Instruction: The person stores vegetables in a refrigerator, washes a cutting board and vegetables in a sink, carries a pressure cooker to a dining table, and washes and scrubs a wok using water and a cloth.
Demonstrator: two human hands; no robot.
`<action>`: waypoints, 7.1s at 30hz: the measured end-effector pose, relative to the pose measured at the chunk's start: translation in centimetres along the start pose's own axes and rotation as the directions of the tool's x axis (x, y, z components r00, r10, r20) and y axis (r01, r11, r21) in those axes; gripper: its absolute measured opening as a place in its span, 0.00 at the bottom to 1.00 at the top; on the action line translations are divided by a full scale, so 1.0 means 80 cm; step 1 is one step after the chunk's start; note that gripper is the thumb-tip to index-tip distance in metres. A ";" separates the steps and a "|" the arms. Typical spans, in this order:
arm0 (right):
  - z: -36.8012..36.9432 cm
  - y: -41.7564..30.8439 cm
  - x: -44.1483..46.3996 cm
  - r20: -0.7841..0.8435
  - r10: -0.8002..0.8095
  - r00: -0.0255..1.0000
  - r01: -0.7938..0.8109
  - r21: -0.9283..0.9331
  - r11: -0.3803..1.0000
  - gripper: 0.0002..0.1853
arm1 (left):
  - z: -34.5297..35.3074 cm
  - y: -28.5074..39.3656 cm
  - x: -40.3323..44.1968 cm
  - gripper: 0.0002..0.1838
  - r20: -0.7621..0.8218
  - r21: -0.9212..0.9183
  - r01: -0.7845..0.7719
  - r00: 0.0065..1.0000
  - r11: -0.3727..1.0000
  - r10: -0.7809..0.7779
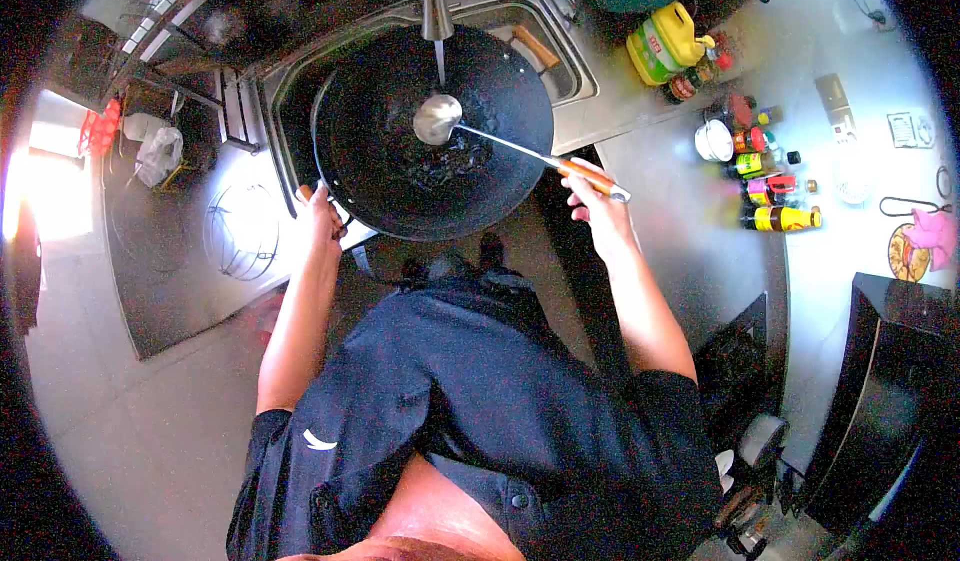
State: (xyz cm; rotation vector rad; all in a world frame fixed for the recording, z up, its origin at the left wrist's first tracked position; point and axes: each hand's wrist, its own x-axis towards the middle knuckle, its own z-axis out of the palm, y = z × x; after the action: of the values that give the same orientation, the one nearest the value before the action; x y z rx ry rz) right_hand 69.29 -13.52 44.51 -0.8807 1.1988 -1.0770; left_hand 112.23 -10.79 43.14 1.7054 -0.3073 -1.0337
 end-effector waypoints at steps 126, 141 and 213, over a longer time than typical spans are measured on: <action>-0.181 -0.366 0.741 0.132 -0.194 0.972 0.231 -0.669 0.706 0.32 | 0.516 0.274 0.118 0.11 0.081 -0.072 0.104 0.992 0.992 -0.098; -0.370 -0.281 0.834 0.054 -0.393 0.918 0.258 -0.834 0.488 0.28 | 0.654 0.227 0.160 0.19 0.185 -0.026 0.171 0.969 0.985 -0.163; -0.055 -0.592 0.538 0.454 -0.194 0.869 0.410 -0.443 0.797 0.17 | 0.490 0.262 -0.078 0.09 0.661 0.092 -0.683 0.586 0.724 0.469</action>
State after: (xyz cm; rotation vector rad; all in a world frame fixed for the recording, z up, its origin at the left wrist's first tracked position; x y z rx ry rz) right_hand 58.04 -67.86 76.74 -1.6935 1.0389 -0.7640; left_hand 84.69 -40.60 62.22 1.3323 -1.4607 -1.0048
